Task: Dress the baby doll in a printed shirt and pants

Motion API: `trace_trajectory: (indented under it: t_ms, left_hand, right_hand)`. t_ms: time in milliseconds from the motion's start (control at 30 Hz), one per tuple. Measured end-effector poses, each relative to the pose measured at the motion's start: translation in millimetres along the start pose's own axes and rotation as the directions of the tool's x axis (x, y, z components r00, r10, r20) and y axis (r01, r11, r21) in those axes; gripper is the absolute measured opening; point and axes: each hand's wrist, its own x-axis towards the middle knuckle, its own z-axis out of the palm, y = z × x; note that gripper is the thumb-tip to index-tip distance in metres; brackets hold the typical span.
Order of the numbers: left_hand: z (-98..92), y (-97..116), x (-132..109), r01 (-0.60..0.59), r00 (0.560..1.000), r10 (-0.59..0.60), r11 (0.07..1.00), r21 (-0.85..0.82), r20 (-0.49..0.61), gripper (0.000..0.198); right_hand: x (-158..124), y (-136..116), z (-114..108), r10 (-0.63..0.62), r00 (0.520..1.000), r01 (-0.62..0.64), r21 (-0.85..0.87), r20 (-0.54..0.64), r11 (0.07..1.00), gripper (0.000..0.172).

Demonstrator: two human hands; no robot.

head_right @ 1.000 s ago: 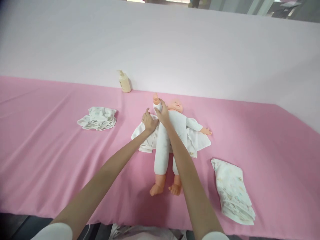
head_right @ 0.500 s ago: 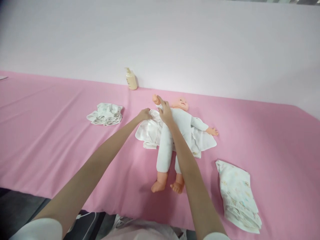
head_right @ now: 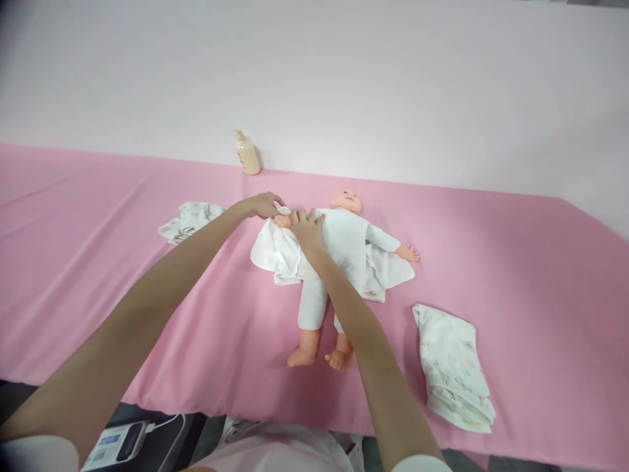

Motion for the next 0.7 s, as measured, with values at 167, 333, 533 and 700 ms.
trace_trajectory:
  t_ms: [167,333,533,700]
  left_hand:
    - [-1.4,-3,-2,0.007,1.0,-0.008,0.999,-0.039,-0.021,0.076]
    - [8.8,8,-11,-0.076,0.996,0.07,0.989,-0.13,-0.052,0.053]
    - [33.5,33,-9,-0.053,0.987,-0.003,0.938,-0.344,-0.162,0.048]
    - [42.2,39,-8,-0.029,0.99,-0.006,0.968,-0.251,-0.139,0.039]
  right_hand:
    - [-3,-11,7,0.105,0.994,-0.104,-0.028,0.035,0.994,0.045]
    - [-3,-13,8,0.128,0.985,-0.12,-0.069,0.115,0.99,0.044]
    - [-8,-7,3,-0.043,0.98,0.037,0.031,0.196,0.999,0.048]
    - [-23,20,-12,0.035,0.996,-0.05,0.192,0.085,0.98,0.038]
